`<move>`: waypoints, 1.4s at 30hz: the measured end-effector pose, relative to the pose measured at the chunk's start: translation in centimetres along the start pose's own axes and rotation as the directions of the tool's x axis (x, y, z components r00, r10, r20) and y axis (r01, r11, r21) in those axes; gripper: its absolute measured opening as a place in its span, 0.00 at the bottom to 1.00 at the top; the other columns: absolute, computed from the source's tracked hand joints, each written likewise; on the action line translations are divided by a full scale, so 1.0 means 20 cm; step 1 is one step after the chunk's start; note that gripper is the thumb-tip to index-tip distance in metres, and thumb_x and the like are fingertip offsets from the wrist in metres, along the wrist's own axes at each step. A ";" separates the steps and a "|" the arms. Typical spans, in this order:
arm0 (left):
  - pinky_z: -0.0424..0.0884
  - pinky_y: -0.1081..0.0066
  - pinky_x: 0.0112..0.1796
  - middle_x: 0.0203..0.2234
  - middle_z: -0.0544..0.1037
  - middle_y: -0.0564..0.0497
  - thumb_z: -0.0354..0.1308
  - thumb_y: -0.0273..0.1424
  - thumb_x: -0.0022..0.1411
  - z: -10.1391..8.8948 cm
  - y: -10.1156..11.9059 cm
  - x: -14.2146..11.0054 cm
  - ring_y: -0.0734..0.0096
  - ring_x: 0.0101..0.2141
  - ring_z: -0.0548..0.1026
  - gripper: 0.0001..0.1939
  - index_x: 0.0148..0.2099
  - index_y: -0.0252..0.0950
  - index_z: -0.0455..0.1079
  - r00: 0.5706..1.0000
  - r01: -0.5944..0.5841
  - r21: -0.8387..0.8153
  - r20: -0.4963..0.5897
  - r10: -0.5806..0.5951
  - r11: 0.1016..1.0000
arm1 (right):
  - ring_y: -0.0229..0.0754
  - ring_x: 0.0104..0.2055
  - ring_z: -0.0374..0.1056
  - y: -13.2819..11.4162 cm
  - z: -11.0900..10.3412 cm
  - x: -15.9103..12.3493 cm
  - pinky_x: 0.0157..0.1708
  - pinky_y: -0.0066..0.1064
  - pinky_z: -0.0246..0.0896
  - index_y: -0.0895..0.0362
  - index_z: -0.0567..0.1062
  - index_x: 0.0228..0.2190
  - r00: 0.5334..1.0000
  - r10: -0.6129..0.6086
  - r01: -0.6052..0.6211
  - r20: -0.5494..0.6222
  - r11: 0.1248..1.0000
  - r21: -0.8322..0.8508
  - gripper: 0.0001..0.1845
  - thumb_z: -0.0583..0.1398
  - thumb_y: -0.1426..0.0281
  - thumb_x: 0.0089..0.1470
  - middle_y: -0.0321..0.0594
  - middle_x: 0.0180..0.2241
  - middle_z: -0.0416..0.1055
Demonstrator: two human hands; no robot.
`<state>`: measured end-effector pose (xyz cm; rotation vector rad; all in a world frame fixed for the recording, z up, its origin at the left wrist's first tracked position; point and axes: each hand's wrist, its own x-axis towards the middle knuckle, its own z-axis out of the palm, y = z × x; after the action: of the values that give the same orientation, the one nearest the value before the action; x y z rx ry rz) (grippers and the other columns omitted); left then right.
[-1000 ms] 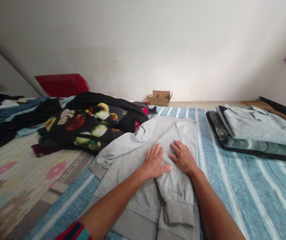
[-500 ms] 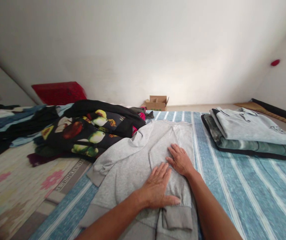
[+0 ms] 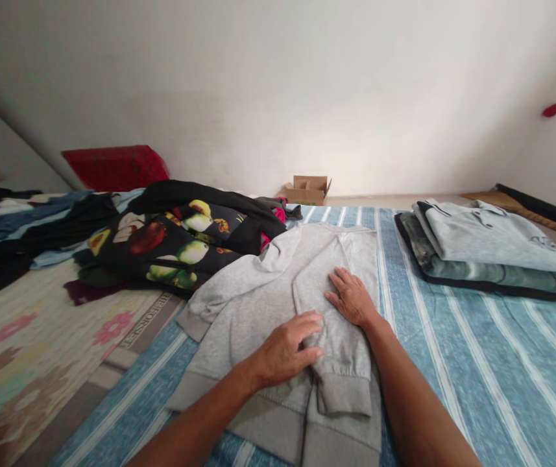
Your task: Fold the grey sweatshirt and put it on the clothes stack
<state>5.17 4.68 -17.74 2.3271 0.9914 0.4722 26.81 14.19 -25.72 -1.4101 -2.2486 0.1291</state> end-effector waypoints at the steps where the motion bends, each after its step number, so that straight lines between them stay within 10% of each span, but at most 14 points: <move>1: 0.58 0.69 0.57 0.53 0.70 0.40 0.55 0.29 0.58 0.00 0.01 -0.02 0.67 0.56 0.64 0.14 0.46 0.30 0.69 1.000 -0.030 -0.024 -0.003 0.030 0.999 | 0.56 0.62 0.51 0.00 0.00 0.00 0.56 0.50 0.52 0.61 0.66 0.55 1.000 -0.001 0.001 0.001 1.000 -0.003 0.29 0.49 0.55 0.60 0.56 0.59 0.58; 8: 0.59 0.63 0.57 0.47 0.73 0.43 0.53 0.19 0.50 0.05 0.02 -0.08 0.64 0.54 0.66 0.15 0.41 0.35 0.68 0.967 -0.240 -0.049 0.078 0.244 0.969 | 0.57 0.60 0.55 0.01 -0.01 0.00 0.54 0.49 0.55 0.63 0.67 0.54 0.999 -0.046 0.045 -0.020 0.998 -0.038 0.30 0.49 0.55 0.60 0.58 0.58 0.59; 42: 0.66 0.67 0.47 0.41 0.74 0.47 0.54 0.26 0.55 0.11 0.02 -0.07 0.64 0.46 0.70 0.11 0.42 0.37 0.67 0.961 -0.274 0.212 0.080 0.263 0.938 | 0.56 0.61 0.54 0.02 -0.02 0.00 0.55 0.50 0.55 0.62 0.67 0.54 1.000 -0.030 0.030 -0.009 0.998 -0.050 0.31 0.48 0.53 0.60 0.56 0.58 0.59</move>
<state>5.66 2.56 -19.38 2.6799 0.7348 0.4229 27.25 14.29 -25.46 -1.3991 -2.2791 0.0563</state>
